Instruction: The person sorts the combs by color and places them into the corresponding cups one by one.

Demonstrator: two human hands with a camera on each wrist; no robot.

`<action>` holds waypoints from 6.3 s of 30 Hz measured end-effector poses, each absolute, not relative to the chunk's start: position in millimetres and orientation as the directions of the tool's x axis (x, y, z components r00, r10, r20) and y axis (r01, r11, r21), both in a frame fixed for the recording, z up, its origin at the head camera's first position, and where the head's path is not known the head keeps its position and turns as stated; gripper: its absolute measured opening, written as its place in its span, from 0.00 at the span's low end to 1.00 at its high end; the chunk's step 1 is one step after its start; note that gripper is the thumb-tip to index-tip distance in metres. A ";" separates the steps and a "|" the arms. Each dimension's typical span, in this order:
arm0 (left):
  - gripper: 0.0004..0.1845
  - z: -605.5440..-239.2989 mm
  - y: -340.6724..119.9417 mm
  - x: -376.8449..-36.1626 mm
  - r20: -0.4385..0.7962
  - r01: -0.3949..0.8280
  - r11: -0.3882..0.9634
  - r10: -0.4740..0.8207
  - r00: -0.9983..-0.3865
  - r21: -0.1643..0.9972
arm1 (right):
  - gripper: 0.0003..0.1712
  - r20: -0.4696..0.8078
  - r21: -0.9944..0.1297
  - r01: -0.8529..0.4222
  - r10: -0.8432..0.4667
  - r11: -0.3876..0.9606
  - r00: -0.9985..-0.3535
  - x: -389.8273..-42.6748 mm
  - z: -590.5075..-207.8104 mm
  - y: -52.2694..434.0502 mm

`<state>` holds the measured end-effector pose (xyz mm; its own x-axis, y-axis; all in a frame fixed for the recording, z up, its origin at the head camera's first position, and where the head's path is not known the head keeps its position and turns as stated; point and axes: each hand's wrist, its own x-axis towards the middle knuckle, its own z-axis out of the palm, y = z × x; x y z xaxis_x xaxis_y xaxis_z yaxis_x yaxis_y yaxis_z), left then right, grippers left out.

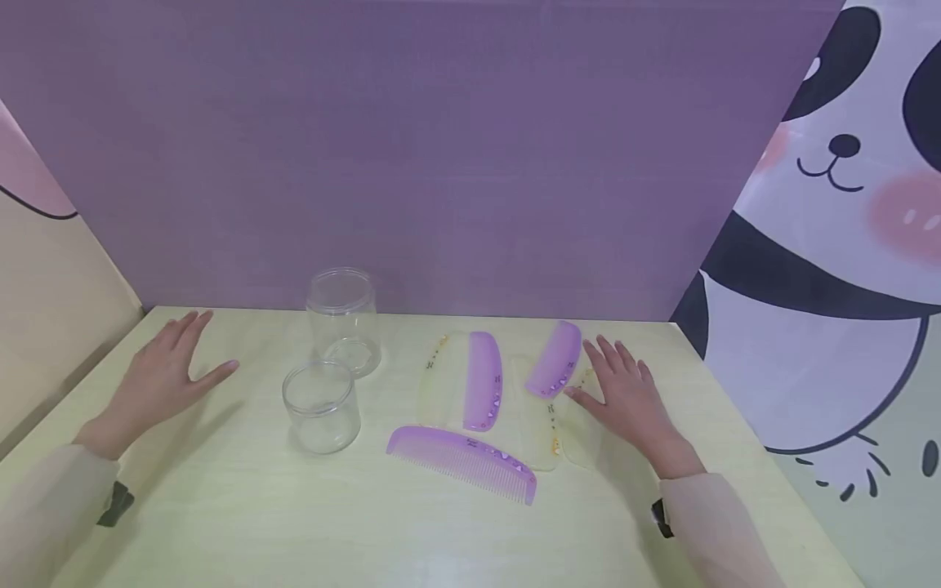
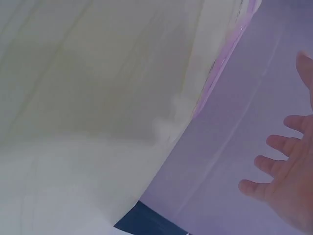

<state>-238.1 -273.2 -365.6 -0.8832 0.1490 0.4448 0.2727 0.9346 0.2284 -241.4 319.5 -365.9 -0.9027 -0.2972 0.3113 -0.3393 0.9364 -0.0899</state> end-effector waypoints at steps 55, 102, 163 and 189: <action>0.46 -330.3 -184.8 -317.5 0.291 0.374 0.604 0.236 -0.927 0.703 | 0.35 0.204 -0.140 -0.680 -0.651 0.720 -0.731 -225.5 -382.7 191.4; 0.51 -345.8 -179.5 -330.6 0.189 0.291 0.470 0.254 -0.949 0.833 | 0.31 0.036 -0.231 -0.675 -0.687 0.701 -0.726 -212.2 -384.2 159.8; 0.50 -349.4 -178.3 -327.4 0.176 0.274 0.452 0.248 -0.953 0.849 | 0.15 -0.066 -0.741 -0.456 -0.729 0.493 -0.682 -247.5 -367.0 166.3; 0.51 -354.5 -182.5 -331.6 0.202 0.296 0.457 0.243 -0.949 0.839 | 0.19 0.180 -0.859 -0.301 -0.308 0.414 -0.934 -293.1 -301.9 158.6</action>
<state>-331.6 -182.5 -354.5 -0.9488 0.2428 0.2023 0.2959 0.4575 0.8386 -293.1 158.6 -301.9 -0.9344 -0.3076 0.1796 -0.3012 0.4135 -0.8592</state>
